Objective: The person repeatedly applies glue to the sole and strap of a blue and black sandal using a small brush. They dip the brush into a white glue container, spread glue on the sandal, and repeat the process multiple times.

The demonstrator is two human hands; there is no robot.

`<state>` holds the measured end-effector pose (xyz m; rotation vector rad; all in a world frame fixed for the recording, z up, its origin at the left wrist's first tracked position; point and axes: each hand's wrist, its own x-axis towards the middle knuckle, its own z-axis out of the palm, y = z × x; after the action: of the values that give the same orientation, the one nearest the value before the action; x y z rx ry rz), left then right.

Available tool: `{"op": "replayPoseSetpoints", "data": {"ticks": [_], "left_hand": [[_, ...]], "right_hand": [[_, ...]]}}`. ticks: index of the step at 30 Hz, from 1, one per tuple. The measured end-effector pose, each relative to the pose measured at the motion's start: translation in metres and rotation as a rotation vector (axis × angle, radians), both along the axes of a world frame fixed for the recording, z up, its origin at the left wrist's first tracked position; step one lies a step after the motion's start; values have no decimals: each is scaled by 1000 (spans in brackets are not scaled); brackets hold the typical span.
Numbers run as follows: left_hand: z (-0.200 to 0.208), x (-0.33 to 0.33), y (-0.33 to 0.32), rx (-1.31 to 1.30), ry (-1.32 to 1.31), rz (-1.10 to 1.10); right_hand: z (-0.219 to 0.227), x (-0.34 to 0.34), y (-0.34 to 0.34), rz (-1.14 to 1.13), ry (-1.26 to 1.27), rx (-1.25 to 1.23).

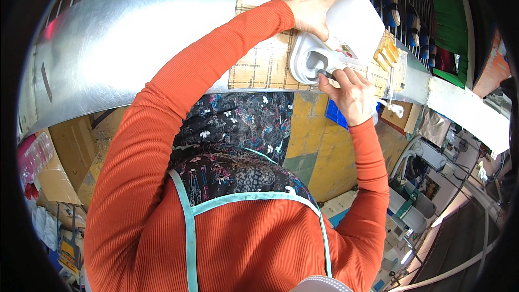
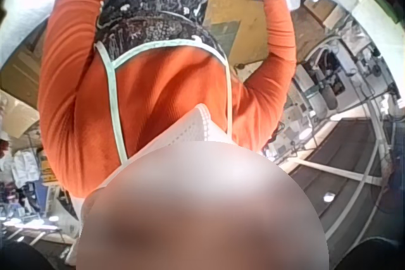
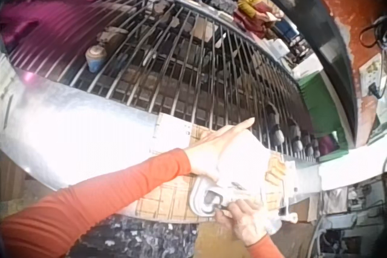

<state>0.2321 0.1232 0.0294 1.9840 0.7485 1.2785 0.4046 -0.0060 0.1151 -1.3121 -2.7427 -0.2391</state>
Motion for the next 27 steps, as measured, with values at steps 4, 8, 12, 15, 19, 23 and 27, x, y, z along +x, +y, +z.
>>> {"op": "replayPoseSetpoints", "data": {"ticks": [4, 8, 12, 15, 19, 23, 27], "left_hand": [[0, -2, 0, -2, 2, -12], [-1, 0, 0, 27, -30, -5], [0, -2, -1, 3, -6, -17], [1, -3, -3, -18, 34, -14], [3, -2, -2, -22, -8, -23], [2, -2, -1, -27, -8, -26], [2, -2, -1, -9, 8, -8]], "right_hand": [[-10, 3, -2, -164, 168, -138], [-3, 7, 8, -193, 199, -321], [6, 7, 13, -236, 117, -476], [12, 6, 15, -306, 116, -583], [21, 6, 20, -353, 182, -658], [26, -1, 16, -358, 200, -640], [22, -12, 15, -321, 130, -509]]}}
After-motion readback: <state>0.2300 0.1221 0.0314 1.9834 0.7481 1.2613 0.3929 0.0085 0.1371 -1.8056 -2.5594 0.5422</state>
